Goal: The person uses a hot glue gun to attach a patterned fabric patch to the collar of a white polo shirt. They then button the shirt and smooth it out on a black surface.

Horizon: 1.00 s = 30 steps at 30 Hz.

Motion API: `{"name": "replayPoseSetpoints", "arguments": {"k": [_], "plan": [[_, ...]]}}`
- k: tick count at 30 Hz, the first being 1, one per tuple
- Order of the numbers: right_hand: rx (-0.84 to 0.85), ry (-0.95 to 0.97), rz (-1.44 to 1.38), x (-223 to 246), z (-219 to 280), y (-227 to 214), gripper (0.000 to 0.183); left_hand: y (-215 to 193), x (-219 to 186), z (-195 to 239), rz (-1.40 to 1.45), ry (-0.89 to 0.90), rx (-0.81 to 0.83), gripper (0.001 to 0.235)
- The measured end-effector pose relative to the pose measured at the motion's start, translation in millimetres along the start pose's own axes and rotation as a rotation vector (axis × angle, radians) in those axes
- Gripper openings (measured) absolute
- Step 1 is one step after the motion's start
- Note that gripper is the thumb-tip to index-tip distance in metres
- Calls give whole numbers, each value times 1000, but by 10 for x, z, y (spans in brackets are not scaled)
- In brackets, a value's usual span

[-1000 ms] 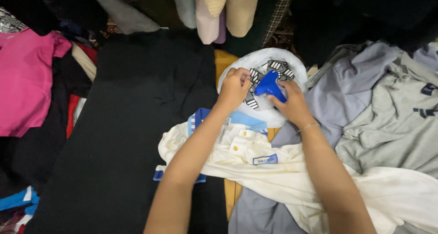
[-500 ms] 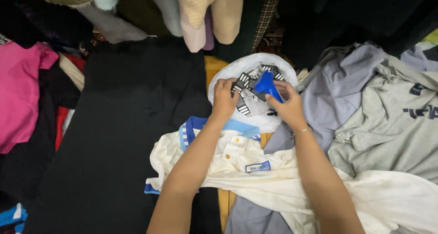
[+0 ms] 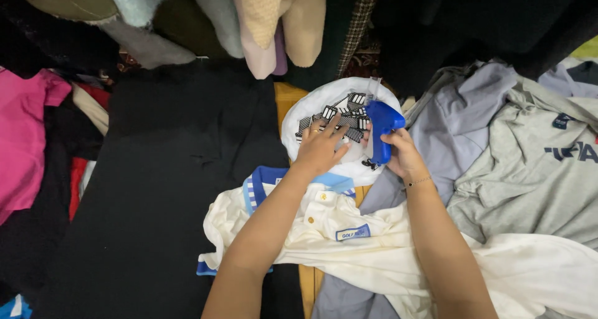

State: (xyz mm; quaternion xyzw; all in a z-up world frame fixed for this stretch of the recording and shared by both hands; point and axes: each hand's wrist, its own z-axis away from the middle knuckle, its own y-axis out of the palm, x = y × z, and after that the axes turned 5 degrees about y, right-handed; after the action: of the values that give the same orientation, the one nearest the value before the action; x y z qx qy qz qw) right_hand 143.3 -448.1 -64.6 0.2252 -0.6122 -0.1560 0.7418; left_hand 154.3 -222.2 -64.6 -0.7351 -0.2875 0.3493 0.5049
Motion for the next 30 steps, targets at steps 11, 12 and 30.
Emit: {"name": "replayPoseSetpoints", "arguments": {"k": [11,12,30], "plan": [[-28,2,-2,-108,-60,-61,59,738,446,-196,-13,-7,-527,31],[-33,19,-21,-97,-52,-43,60,777,502,-217,50,-1,-592,29],[105,73,-105,-96,26,34,38,419,417,-135,696,-224,-852,22]]}}
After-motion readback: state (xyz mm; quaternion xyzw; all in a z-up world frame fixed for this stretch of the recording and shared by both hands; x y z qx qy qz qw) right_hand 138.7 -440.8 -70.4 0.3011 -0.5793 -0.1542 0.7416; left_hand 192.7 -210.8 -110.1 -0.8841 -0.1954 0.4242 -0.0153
